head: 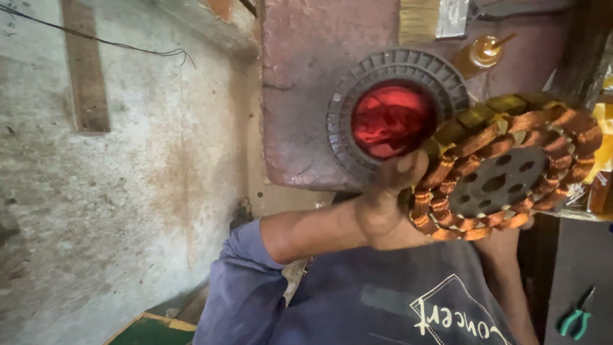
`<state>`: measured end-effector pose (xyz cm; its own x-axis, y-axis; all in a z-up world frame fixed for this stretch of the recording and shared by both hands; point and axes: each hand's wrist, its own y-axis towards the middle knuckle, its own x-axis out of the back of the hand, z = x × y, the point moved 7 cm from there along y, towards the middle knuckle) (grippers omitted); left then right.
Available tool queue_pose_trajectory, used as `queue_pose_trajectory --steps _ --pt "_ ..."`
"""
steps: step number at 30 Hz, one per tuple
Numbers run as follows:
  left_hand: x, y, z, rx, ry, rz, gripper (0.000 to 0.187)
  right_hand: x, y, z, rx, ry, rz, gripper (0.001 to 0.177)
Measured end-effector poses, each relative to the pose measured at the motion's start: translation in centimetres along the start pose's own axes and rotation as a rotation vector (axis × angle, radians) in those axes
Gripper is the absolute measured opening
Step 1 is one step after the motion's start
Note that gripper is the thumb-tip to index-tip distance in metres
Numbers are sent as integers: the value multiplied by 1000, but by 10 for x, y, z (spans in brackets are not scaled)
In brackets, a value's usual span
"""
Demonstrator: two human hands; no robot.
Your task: The person works on a circular electrical motor stator, using scissors to cut wires and a brush to apply a substance to the copper windings. They manipulate the stator and wires with their hands, occasionally using tools from the workbench.
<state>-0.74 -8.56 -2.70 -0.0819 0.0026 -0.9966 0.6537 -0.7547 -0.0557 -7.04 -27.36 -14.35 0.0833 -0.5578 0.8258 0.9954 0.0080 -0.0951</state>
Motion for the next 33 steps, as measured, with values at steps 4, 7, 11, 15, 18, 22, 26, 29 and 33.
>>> queue_pose_trajectory --steps 4,7,11,15,18,22,26,29,33 --pt "-8 4 4 23 -4 54 88 13 8 17 47 43 -75 50" --pt "-15 10 8 12 -29 142 88 32 7 38 87 86 -116 48" --pt "-14 9 13 38 -48 135 89 68 -13 76 139 138 -158 46" --pt "-3 2 25 139 -143 137 84 98 -26 110 193 169 -175 44" --pt "17 -4 40 238 -200 112 80 112 -30 130 222 184 -185 42" --pt "44 -10 56 345 -231 115 67 124 -30 146 254 177 -182 40" --pt "53 -13 59 339 -74 137 75 142 -26 153 271 154 -212 38" --pt "54 -15 57 311 104 169 81 156 -28 156 263 142 -240 36" --pt "48 -16 52 290 275 195 89 161 -35 161 249 136 -258 34"
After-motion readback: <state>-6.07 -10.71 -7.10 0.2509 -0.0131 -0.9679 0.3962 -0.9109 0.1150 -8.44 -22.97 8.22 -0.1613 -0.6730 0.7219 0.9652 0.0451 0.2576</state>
